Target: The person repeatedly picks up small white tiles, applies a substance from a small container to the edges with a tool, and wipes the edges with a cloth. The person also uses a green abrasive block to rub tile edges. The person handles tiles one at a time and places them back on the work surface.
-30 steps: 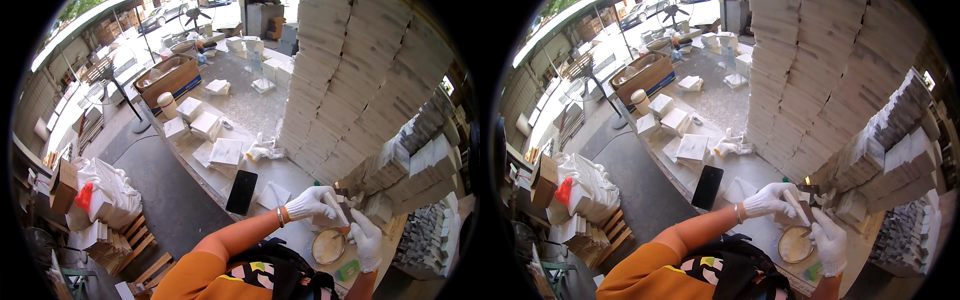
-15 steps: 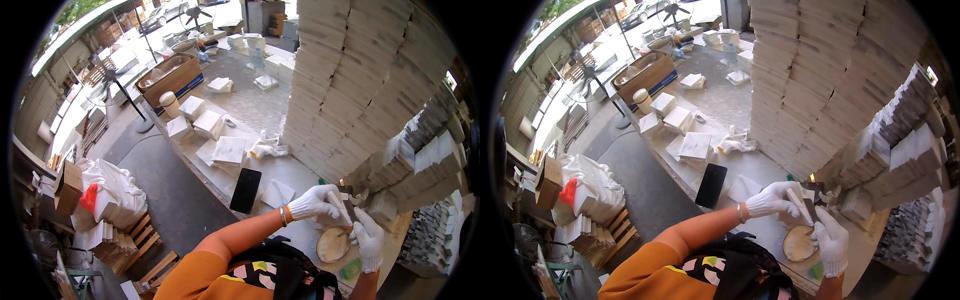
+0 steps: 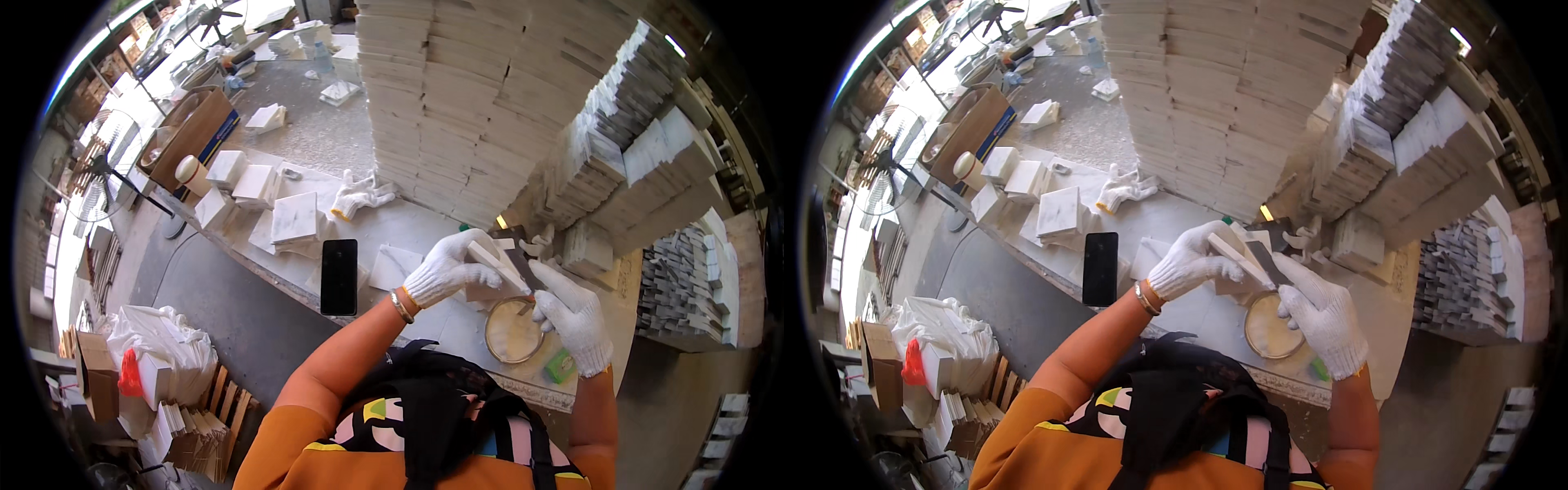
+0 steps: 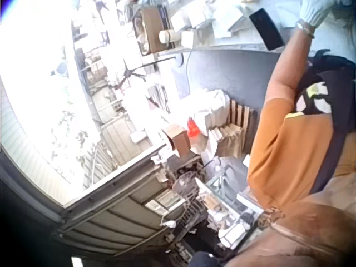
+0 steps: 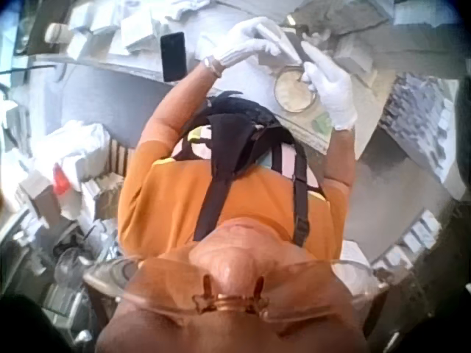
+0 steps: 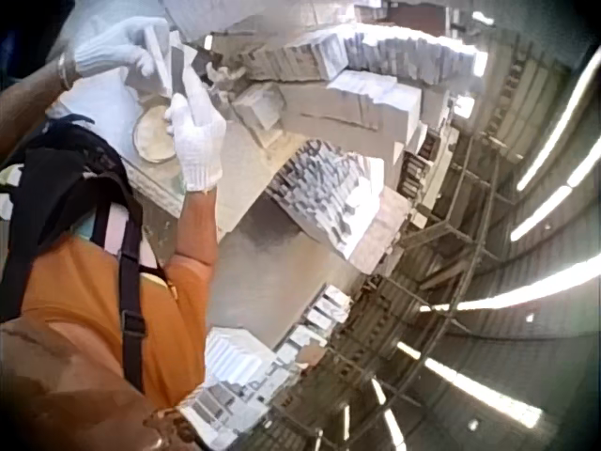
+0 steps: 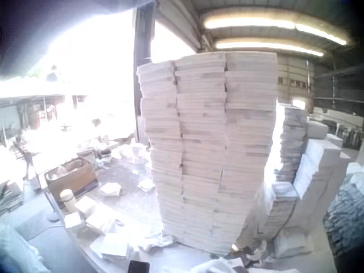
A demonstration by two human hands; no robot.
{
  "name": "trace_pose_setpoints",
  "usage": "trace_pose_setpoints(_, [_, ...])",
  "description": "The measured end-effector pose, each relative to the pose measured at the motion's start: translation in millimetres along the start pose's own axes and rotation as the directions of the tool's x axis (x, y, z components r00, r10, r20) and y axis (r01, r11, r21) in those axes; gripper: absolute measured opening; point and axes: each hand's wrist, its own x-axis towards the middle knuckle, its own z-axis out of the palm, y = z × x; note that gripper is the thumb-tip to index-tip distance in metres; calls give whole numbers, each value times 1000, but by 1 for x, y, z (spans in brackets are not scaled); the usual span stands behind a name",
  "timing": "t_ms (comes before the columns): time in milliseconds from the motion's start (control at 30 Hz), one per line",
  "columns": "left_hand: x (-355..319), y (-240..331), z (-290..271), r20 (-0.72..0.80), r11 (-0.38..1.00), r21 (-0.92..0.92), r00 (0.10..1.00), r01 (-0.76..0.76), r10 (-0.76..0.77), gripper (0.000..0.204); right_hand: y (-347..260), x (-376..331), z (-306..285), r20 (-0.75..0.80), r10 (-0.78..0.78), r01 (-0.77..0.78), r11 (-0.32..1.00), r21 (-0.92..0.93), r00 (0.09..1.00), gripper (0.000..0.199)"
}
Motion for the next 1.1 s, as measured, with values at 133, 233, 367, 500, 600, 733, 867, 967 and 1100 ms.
trace_pose_setpoints(133, [-1,12,7,-45,999,41,999,-1,3,39,0,-5,-4,6,-27,27,999,-41,1000,43])
trace_pose_setpoints(233, [0,7,5,-58,999,37,998,28,-26,41,5,-3,-3,14,-46,46,999,-22,999,43])
trace_pose_setpoints(367, [0,6,6,-68,1000,2,997,27,-27,42,11,-4,3,-14,-59,60,997,57,998,43])
trace_pose_setpoints(500, [-1,5,8,-83,1000,21,996,20,-18,41,6,-3,13,101,78,-99,971,218,992,42])
trace_pose_setpoints(600, [-1,9,9,-101,996,90,995,26,-17,39,16,1,28,-19,-316,310,939,-147,949,41])
trace_pose_setpoints(733, [-2,8,6,-67,997,80,998,12,-7,37,9,-5,16,-123,-187,191,981,22,975,40])
trace_pose_setpoints(867, [-2,9,7,-77,995,89,996,46,-39,38,15,-8,-2,-159,-77,98,987,125,984,38])
trace_pose_setpoints(967, [-2,5,5,-83,995,93,996,48,-40,39,13,-9,-3,-131,-35,55,987,151,991,36])
trace_pose_setpoints(1100, [-1,1,2,-66,995,95,997,34,-28,42,11,-2,-4,-98,-44,60,984,167,994,33])
